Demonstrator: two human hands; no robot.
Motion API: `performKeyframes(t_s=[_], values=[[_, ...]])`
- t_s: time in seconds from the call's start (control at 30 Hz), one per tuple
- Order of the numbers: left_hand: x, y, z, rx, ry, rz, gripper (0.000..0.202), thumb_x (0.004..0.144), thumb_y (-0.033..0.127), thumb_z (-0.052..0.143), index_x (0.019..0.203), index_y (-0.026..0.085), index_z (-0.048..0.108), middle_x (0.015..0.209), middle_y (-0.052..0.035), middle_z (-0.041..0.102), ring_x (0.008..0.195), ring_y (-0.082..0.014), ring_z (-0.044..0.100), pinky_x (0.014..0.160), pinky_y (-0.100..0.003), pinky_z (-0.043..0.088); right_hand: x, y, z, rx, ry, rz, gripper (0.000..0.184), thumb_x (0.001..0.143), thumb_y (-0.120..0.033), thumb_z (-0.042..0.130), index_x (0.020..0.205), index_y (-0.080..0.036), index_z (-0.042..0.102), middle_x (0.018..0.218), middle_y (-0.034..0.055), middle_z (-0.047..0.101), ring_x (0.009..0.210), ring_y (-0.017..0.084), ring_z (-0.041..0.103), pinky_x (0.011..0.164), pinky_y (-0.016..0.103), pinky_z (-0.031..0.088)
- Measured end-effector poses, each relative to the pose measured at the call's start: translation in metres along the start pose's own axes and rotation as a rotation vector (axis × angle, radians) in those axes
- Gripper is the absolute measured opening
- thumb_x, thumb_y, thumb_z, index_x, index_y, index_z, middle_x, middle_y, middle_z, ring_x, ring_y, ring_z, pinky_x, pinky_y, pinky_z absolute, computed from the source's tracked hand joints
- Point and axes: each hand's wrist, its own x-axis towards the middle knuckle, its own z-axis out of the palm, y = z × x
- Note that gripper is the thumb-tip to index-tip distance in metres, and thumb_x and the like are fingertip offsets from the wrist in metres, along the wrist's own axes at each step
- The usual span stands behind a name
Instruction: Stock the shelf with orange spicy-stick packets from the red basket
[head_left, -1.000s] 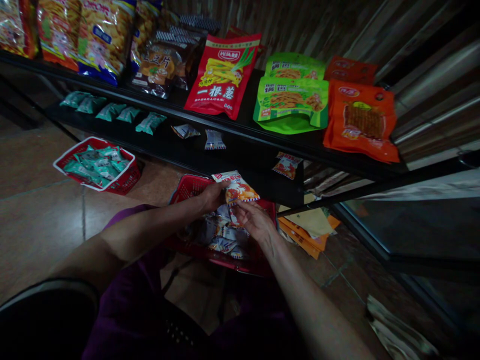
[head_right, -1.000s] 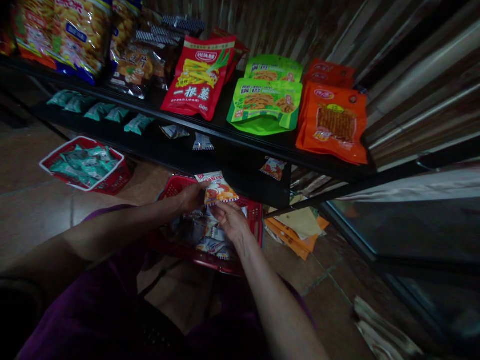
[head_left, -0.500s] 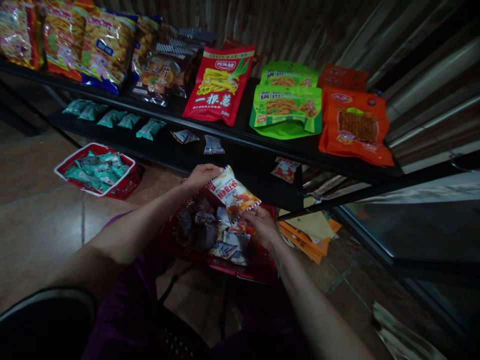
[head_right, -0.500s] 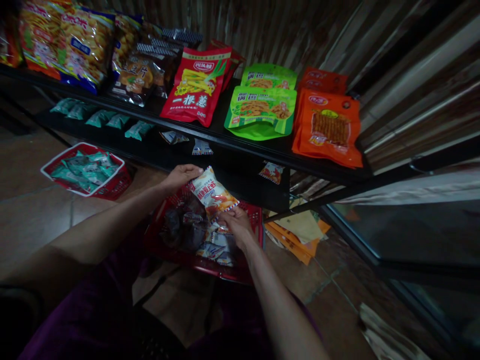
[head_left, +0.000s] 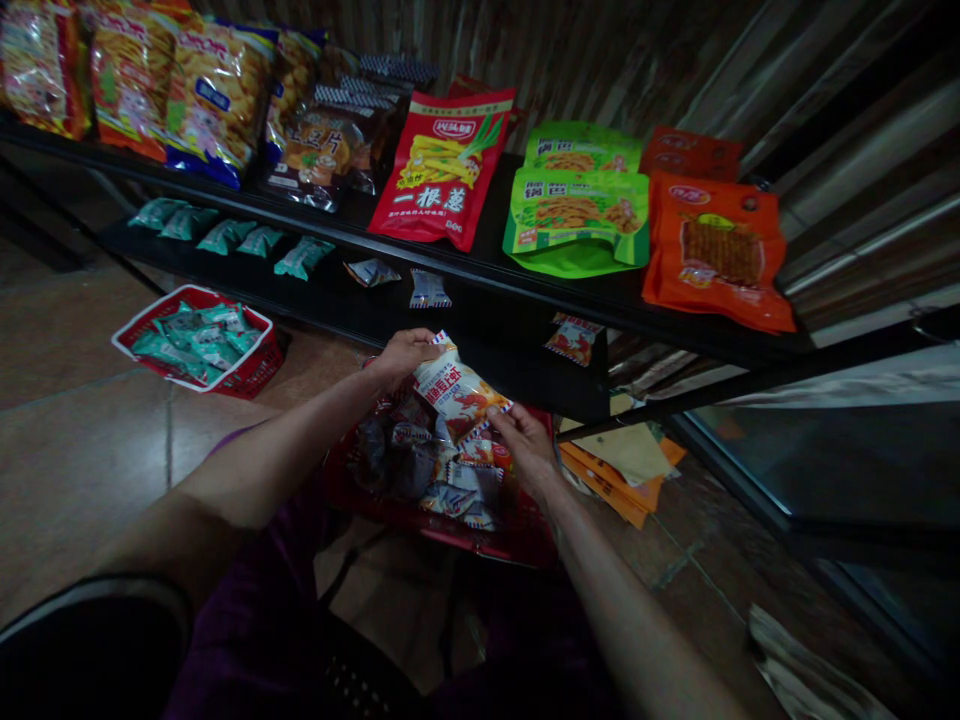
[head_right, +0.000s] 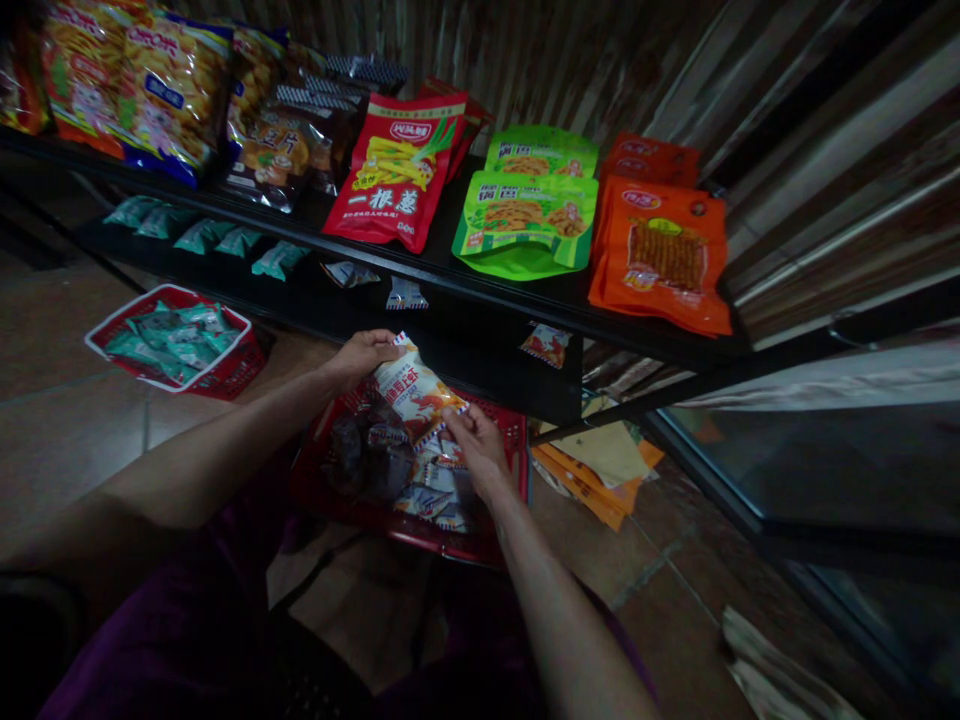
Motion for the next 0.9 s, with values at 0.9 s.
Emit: performKeyframes(t_s=[0.9], values=[[0.001, -0.008, 0.008, -0.022, 0.256, 0.094, 0.009, 0.069, 0.016, 0.061, 0.066, 0.016, 0.053, 0.055, 0.0045, 0.052, 0.05, -0.0076, 0.047, 0.051, -0.019, 0.037, 0.009, 0.011, -0.007, -0.034, 0.26, -0.115, 0.029, 0.061, -0.043, 0.073, 0.076, -0.018, 0.071, 0.072, 0.0016, 0.07, 0.066, 0.02, 0.066, 0.055, 0.03, 0.055]])
